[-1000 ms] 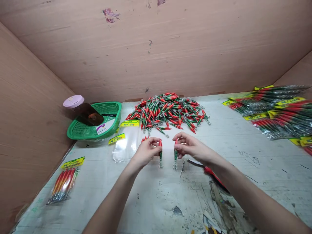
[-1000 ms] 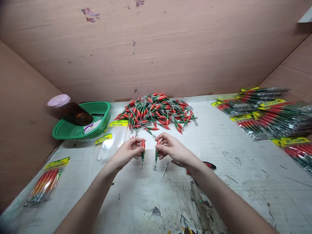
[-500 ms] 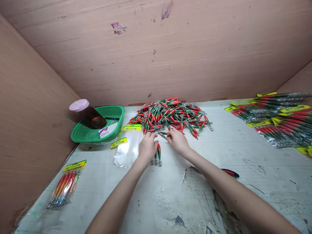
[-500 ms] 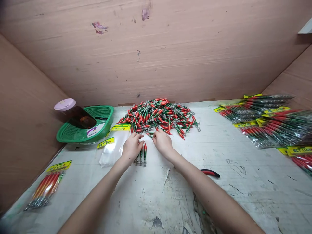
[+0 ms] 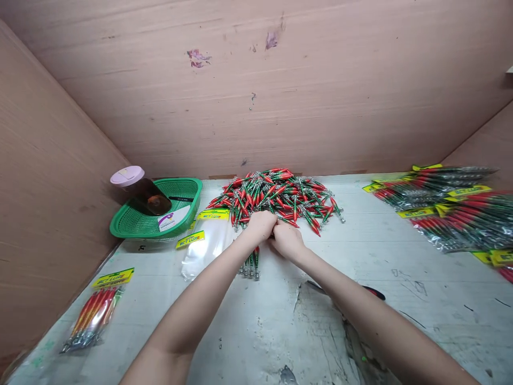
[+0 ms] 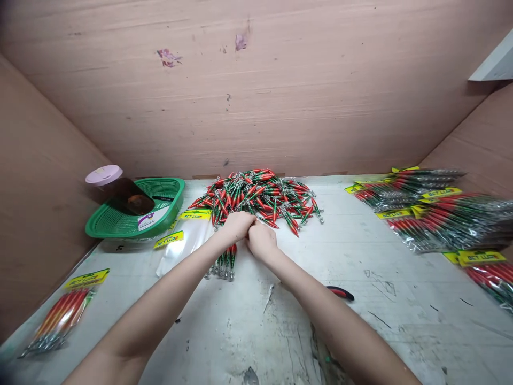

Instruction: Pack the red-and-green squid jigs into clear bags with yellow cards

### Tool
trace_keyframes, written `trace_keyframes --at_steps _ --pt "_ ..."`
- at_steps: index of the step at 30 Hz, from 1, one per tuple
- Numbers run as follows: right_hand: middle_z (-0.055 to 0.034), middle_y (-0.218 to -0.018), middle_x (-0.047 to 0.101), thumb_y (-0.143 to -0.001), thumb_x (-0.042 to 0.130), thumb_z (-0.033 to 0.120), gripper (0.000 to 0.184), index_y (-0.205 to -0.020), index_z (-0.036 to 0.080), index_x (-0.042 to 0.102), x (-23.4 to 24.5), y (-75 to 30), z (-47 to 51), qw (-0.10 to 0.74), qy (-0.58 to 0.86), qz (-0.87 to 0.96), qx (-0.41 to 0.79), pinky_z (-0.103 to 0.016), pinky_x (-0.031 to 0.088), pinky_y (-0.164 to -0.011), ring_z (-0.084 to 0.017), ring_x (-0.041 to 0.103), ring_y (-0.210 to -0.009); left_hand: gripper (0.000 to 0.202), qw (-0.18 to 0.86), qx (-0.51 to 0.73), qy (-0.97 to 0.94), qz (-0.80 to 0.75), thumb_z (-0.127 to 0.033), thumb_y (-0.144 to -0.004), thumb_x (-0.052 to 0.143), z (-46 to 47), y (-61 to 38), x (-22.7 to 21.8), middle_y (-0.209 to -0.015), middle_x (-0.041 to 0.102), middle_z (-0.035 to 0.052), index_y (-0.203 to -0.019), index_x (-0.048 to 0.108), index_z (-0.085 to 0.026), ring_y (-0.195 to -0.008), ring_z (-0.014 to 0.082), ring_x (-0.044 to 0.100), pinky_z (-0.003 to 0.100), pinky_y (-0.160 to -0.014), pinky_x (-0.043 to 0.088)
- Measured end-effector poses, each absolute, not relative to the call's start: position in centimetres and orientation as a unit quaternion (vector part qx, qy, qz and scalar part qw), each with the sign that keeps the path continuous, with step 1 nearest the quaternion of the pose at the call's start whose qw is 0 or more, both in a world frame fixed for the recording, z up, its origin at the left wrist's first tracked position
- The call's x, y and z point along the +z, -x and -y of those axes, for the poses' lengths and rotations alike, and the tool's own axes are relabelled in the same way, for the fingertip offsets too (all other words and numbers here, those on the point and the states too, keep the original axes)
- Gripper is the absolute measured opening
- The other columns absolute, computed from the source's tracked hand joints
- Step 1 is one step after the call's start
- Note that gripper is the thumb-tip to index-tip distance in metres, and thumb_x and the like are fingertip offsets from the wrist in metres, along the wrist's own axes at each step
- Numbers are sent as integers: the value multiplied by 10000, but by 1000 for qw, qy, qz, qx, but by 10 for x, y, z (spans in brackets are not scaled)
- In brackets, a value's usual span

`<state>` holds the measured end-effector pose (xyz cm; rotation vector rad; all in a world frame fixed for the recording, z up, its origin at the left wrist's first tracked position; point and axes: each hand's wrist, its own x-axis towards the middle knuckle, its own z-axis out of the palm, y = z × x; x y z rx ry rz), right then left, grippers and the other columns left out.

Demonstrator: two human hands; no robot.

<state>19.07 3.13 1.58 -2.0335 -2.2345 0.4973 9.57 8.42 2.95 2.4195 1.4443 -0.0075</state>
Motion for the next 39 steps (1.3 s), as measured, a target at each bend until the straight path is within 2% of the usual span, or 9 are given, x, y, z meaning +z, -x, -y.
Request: trace_keyframes --at_steps 6,9,12,15,18,20,23,31,39 --pt "-68 -1128 612 -912 572 339 269 -1108 157 593 15 -198 -17 68 668 709 217 -401 512 -845 -188 611 -977 303 244 71 -810 -528 -334 -893 568 -77 -94 30 -1191 594 88 -1151 580 -175 -1023 215 598 436 -865 513" --pt "-64 -941 637 -850 622 245 136 -917 127 615 21 -215 0 115 671 684 261 -367 490 -785 -182 604 -870 238 310 167 -770 -531 -266 -862 593 -61 -76 38 -1106 642 84 -1075 628 -166 -1031 221 595 418 -907 482" --pt "-28 -724 596 -774 597 179 53 -764 150 554 33 -234 20 191 643 658 343 -283 440 -655 -140 549 -685 273 411 250 -711 -513 -223 -849 541 -35 -58 45 -1044 678 99 -1093 632 -141 -982 209 622 349 -867 492" --pt "14 -617 541 -793 518 318 154 -730 178 497 44 -245 36 248 578 626 461 -224 360 -506 -86 439 -514 342 518 285 -650 -478 -302 -839 536 -6 -47 50 -1036 690 127 -1114 623 -118 -929 207 649 326 -786 517" --pt "14 -596 537 -772 508 480 304 -722 181 485 52 -249 48 275 522 591 551 -211 280 -432 -57 346 -440 375 598 303 -591 -449 -368 -797 598 17 -44 56 -993 702 118 -1087 651 -136 -909 201 653 308 -767 516" --pt "21 -591 536 -737 577 506 341 -722 177 491 54 -248 52 298 488 549 610 -203 242 -419 -41 313 -427 358 665 319 -523 -427 -357 -747 682 26 -44 61 -921 711 92 -1041 682 -154 -877 178 648 279 -763 505" --pt "33 -574 538 -699 700 451 339 -718 158 530 56 -245 56 335 436 473 688 -195 212 -422 -27 316 -430 322 742 334 -432 -389 -302 -690 769 34 -44 67 -830 711 58 -975 716 -163 -805 139 633 241 -745 488" --pt "46 -549 523 -651 778 461 386 -716 135 582 61 -237 61 360 423 446 702 -207 218 -431 -31 365 -439 283 784 339 -399 -334 -234 -724 758 41 -43 69 -849 709 43 -999 711 -185 -801 129 630 246 -755 489" --pt "50 -553 502 -625 786 495 422 -688 142 564 67 -231 65 355 431 445 700 -211 241 -441 -40 361 -461 373 797 334 -391 -318 -194 -687 775 43 -43 66 -843 700 34 -1049 684 -201 -789 120 624 216 -702 479"
